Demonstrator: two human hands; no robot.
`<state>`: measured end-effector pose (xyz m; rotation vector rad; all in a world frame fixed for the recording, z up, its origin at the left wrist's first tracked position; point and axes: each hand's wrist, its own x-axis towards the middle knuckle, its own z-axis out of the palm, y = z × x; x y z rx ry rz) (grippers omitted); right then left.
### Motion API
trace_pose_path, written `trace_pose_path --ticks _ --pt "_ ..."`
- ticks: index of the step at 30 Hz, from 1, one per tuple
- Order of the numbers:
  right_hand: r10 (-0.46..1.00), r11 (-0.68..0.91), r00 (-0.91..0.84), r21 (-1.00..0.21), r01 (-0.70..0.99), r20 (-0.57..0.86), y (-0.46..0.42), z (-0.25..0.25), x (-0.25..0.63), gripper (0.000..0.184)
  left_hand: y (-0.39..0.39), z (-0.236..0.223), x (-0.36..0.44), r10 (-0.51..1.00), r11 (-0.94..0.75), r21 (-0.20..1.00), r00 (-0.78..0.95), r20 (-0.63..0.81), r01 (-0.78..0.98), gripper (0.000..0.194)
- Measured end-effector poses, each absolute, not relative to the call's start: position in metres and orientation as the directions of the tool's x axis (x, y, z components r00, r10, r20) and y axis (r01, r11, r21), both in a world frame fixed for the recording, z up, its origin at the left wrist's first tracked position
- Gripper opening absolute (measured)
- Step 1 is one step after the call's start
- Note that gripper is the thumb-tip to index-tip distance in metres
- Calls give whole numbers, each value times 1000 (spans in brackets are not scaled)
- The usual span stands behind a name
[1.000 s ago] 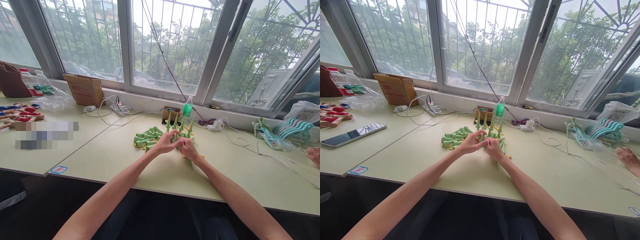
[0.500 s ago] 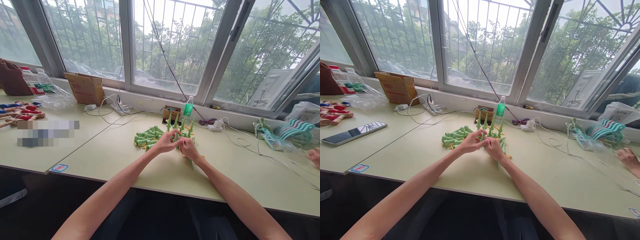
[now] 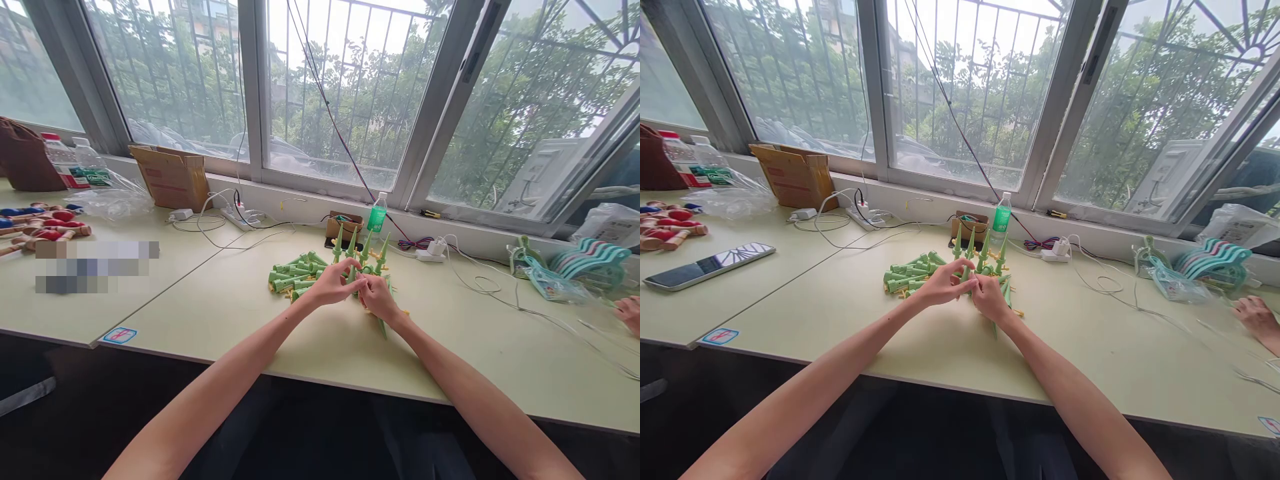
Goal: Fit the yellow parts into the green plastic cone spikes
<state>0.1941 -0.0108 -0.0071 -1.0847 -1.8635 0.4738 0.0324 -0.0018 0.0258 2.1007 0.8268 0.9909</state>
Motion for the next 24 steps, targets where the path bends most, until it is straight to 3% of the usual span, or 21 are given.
trace_pose_path --ticks 24 --pt "835 542 -215 -691 479 506 -9 -8 193 48 1 23 30 778 -497 847 530 336 192 44"
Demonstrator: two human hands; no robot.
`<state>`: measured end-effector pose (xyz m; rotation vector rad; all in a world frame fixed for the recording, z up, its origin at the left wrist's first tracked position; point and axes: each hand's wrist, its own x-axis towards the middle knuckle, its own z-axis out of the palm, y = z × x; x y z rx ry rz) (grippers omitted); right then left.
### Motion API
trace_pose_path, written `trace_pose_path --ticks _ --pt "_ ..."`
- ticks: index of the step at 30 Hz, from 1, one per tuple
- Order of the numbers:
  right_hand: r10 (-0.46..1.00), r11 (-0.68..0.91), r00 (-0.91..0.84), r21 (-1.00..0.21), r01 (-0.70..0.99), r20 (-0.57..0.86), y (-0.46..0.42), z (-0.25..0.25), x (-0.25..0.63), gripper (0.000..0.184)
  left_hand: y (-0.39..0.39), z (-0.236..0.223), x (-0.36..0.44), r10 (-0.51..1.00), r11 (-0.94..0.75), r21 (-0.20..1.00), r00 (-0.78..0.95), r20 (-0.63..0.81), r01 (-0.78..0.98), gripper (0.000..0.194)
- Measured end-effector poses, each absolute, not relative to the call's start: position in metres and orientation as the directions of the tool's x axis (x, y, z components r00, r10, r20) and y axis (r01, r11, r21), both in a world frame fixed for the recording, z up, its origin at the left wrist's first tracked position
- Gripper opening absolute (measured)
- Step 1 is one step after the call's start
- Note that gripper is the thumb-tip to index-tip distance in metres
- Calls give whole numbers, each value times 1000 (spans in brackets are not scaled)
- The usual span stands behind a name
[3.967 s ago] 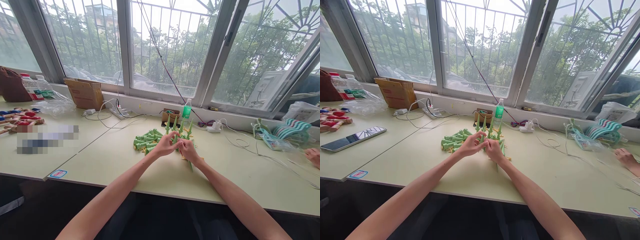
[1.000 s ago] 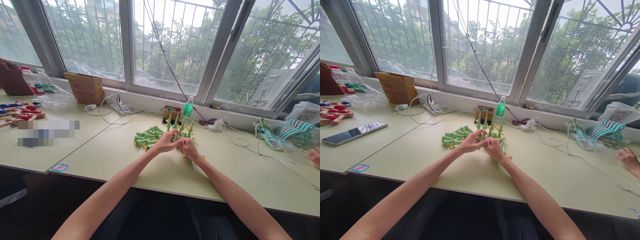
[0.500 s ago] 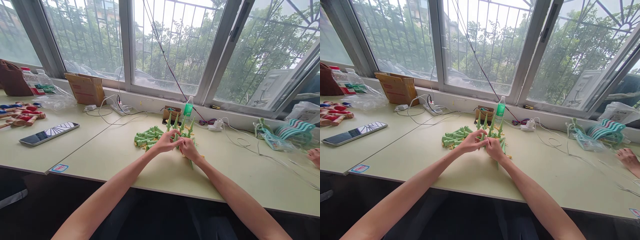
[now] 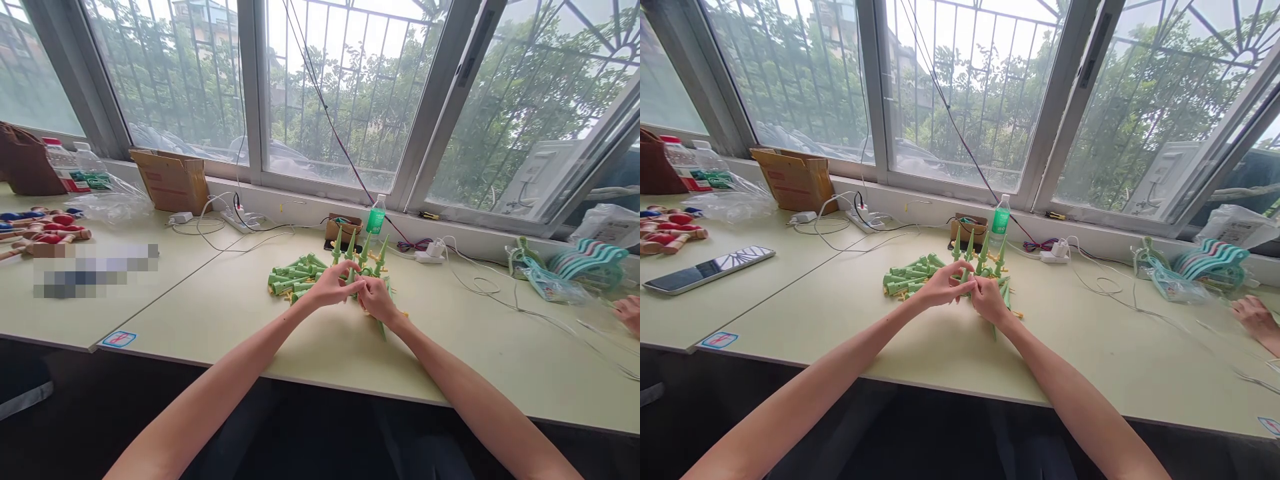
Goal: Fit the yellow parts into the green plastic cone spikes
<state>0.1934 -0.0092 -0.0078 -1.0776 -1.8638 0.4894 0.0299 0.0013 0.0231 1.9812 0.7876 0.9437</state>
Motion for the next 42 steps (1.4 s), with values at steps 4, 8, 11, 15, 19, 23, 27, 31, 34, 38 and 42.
trace_pose_path --ticks 4,8,11,15,19,23,27,31,34,38,42 --pt "838 537 -212 -687 490 503 -9 -8 193 48 2 23 30 780 -488 853 532 330 185 44" --pt "834 543 -216 -682 490 509 -8 -8 193 48 2 23 30 785 -478 857 532 318 192 45" --pt "830 548 -218 -679 489 513 -9 -7 193 48 2 23 30 788 -475 858 530 315 195 46" --pt "832 545 -214 -681 489 512 -10 -7 192 49 1 24 29 785 -476 859 532 319 188 45" --pt "833 543 -212 -684 487 510 -9 -7 192 48 0 24 29 783 -471 864 534 318 177 45" --pt "833 544 -211 -684 487 512 -9 -8 192 48 0 24 30 785 -473 862 531 320 181 45" --pt "824 555 -215 -669 495 525 -9 -8 192 51 1 24 29 787 -467 864 534 309 188 45" --pt "820 560 -215 -665 494 531 -8 -8 193 51 1 24 29 789 -459 869 533 304 183 45" --pt "822 557 -218 -664 499 526 -8 -9 193 50 1 25 29 790 -454 871 536 298 186 45" --pt "825 553 -220 -666 500 520 -8 -9 193 51 1 24 29 789 -451 874 538 296 181 44" --pt "815 566 -223 -657 498 534 -8 -9 192 52 1 24 29 791 -448 877 534 299 172 45"
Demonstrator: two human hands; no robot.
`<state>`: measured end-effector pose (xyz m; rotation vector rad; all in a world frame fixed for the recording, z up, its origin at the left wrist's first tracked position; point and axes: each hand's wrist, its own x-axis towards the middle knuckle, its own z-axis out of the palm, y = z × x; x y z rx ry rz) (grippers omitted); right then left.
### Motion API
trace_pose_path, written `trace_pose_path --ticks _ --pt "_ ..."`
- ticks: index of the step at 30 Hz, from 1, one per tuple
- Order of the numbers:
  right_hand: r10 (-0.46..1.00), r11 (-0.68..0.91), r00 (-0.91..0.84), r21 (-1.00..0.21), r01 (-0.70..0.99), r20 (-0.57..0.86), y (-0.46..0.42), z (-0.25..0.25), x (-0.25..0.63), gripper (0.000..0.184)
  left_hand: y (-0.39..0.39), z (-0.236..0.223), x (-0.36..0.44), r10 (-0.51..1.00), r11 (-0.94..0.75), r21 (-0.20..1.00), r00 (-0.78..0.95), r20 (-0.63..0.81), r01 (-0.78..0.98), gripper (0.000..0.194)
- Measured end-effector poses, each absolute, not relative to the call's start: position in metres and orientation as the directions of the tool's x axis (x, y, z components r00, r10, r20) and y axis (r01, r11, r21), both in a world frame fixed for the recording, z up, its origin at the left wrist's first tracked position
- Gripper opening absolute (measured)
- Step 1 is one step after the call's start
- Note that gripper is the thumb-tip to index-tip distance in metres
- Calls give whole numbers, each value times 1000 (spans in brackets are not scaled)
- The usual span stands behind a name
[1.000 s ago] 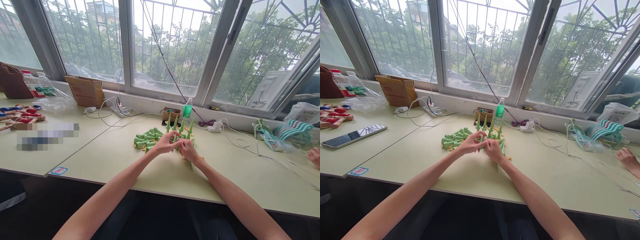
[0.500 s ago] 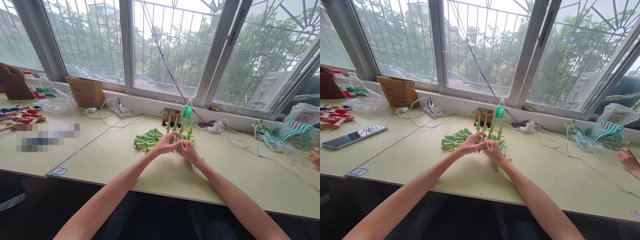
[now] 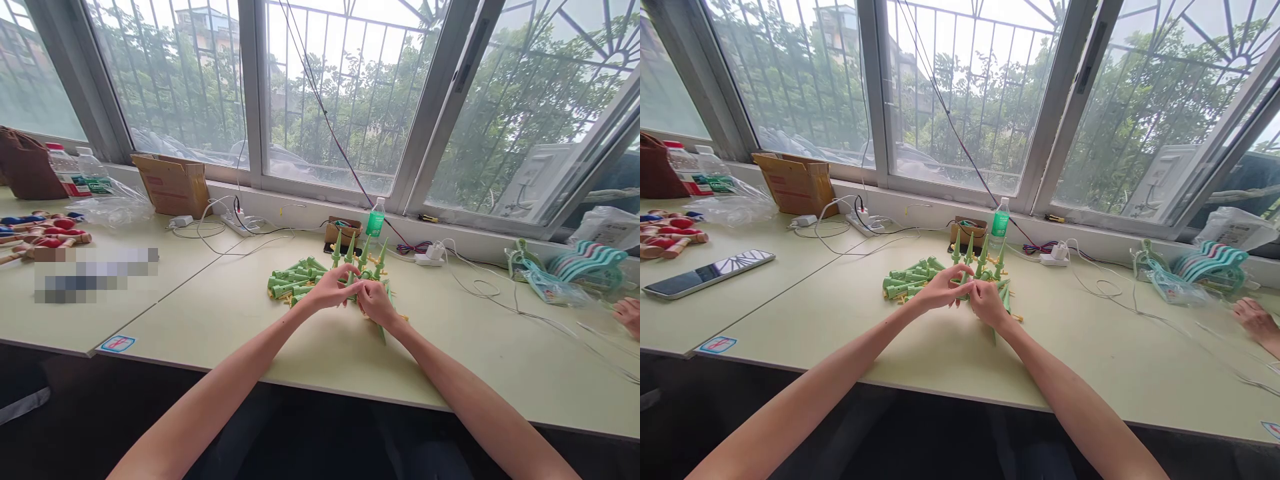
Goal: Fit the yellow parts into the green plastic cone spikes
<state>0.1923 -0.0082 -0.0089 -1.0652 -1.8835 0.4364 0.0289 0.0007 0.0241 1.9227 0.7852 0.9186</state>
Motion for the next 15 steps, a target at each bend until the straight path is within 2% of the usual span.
trace_pose_path --ticks 15 --pt "833 545 -218 -686 482 509 -11 -8 191 53 2 24 29 790 -448 876 536 297 175 44"
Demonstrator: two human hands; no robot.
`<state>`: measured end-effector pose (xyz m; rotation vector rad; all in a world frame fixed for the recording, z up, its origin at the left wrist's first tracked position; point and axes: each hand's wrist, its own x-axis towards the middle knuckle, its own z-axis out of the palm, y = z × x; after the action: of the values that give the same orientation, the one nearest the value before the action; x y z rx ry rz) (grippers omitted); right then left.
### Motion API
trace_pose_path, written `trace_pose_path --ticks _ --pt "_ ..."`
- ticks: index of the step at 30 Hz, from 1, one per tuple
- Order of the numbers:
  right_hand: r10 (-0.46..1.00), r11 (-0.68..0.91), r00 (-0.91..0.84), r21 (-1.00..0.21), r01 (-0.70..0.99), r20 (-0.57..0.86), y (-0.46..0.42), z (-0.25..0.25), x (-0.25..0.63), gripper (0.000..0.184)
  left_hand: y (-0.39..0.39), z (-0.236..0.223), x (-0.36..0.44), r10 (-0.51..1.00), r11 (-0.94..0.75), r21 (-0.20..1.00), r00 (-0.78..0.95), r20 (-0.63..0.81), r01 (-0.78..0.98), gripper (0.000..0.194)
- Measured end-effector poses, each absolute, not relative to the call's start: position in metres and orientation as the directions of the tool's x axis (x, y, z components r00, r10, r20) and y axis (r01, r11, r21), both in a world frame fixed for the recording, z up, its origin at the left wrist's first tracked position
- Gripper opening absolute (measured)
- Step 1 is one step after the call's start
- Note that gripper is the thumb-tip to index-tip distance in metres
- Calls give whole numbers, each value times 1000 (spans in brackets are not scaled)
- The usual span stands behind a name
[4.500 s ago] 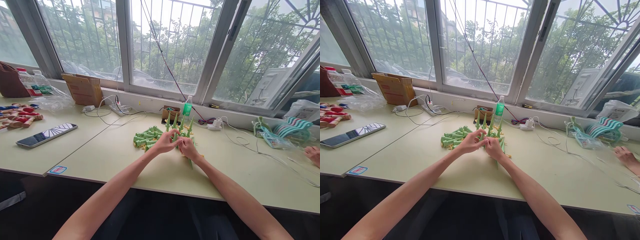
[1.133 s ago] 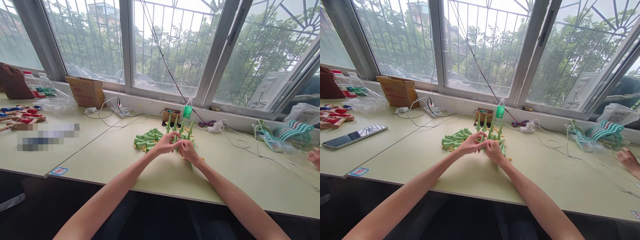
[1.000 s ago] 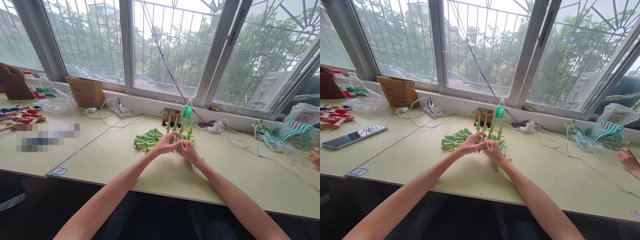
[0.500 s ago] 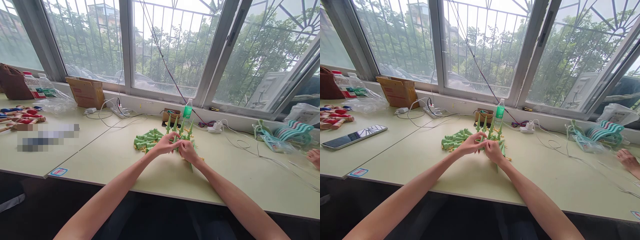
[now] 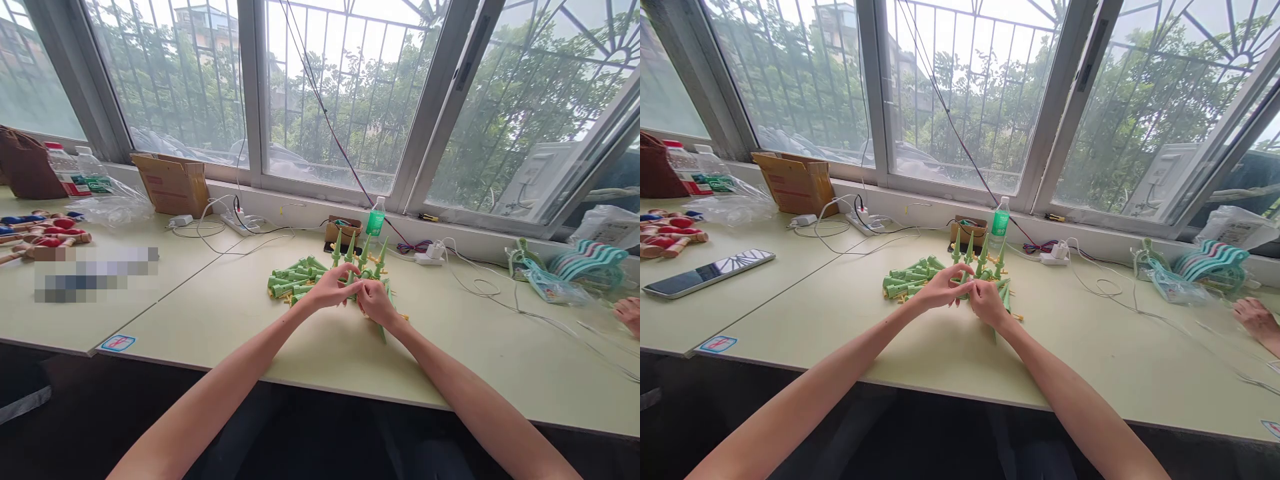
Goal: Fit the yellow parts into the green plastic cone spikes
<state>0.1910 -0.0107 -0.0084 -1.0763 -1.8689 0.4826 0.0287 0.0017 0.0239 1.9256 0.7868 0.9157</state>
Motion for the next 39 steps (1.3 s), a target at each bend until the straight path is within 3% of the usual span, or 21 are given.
trace_pose_path --ticks 39 --pt "821 566 -247 -677 471 514 -11 -8 191 51 2 23 29 784 -487 844 539 309 225 44"
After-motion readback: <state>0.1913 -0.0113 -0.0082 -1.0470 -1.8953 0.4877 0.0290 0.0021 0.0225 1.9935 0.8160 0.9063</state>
